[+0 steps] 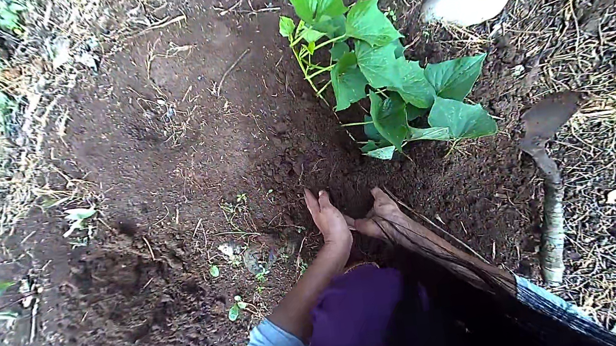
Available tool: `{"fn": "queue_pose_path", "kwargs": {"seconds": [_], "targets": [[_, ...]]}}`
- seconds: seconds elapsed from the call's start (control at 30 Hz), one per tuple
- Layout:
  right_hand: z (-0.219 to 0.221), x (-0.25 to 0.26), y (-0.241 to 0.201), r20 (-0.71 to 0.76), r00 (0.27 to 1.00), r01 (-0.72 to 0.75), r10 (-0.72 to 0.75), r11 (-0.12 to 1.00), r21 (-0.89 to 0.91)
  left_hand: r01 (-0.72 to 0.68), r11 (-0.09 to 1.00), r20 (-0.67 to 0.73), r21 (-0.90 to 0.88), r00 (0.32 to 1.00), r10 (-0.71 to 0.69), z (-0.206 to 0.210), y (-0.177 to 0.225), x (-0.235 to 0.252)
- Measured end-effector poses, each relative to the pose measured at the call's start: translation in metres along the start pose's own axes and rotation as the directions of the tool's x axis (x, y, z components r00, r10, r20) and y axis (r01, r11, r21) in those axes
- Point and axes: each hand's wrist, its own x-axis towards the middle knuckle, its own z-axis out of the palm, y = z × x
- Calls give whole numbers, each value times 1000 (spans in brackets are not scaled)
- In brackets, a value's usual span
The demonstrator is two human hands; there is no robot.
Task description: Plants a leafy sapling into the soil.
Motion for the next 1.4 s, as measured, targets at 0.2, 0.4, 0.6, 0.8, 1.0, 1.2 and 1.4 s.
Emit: {"fn": "queue_pose_path", "kwargs": {"seconds": [0.2, 0.4, 0.6, 0.8, 1.0, 1.2, 1.4], "targets": [[28, -10, -44, 147, 972, 209, -185, 962, -176, -288, 903, 276, 318, 940, 203, 4, 61, 4], [-44, -32, -36, 11, 999, -25, 38, 833, -553, -228, 718, -287, 657, 806, 518, -29, 12, 122], [-52, 2, -39, -241, 970, -23, -24, 981, -194, -347, 807, -226, 478, 839, 495, 39, 7, 102], [-26, -6, -42, 9, 999, 38, -37, 982, -184, -653, 741, 77, 160, 756, 650, 57, 14, 85], [-100, -19, -54, -73, 813, 346, -578, 580, -738, -537, 537, 87, 650, 755, 650, 36, 47, 151], [-65, -6, -63, -18, 802, 245, -598, 355, -902, -635, 378, 316, 674, 710, 629, 75, 44, 127], [-31, -22, -83, 332, 742, 538, -583, 220, -814, -822, 161, 520, 546, 483, 705, 112, 80, 126]]}}
